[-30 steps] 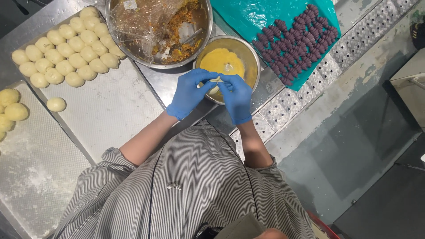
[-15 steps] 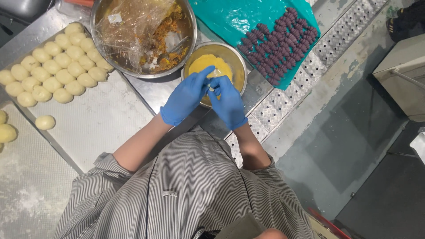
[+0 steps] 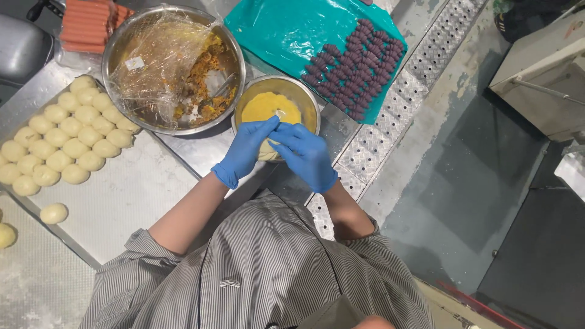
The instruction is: Filling dough balls with a mixture and sealing them into buns.
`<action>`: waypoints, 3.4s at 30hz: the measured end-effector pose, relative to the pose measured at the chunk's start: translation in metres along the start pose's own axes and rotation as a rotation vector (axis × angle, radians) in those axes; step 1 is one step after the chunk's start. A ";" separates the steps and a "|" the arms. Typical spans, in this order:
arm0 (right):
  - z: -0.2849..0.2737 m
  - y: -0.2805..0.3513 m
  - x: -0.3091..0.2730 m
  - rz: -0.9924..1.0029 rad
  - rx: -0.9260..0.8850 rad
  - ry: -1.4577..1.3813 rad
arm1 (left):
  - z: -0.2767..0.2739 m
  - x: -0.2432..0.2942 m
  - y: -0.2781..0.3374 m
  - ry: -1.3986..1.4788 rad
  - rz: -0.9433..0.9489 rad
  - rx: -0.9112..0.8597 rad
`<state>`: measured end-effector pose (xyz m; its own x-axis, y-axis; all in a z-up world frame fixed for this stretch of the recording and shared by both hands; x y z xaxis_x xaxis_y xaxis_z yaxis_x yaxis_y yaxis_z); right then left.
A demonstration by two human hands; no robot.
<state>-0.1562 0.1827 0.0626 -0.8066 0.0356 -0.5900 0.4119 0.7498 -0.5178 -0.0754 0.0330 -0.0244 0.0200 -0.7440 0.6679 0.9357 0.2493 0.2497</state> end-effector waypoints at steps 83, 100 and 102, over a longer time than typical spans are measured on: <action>0.030 0.011 -0.015 0.078 0.089 -0.111 | 0.047 0.042 0.001 0.626 0.213 -0.119; 0.025 0.022 0.048 -0.496 0.121 0.570 | 0.020 0.011 0.012 0.643 0.045 -0.063; 0.030 0.025 0.034 -0.383 0.042 0.537 | 0.002 -0.005 0.005 0.585 0.149 0.019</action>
<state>-0.1610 0.1825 0.0108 -0.9942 0.1042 0.0254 0.0617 0.7490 -0.6598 -0.0712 0.0397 -0.0252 0.3458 -0.9165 0.2011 0.9015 0.3840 0.1996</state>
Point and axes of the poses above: each hand's wrist, its own y-axis away from the middle knuckle, its own z-axis out of the palm, x = y × z, the point moved 1 cm from there along -y, towards the middle knuckle, and after that the axes turned 11 degrees about y, right-handed, at the moved point
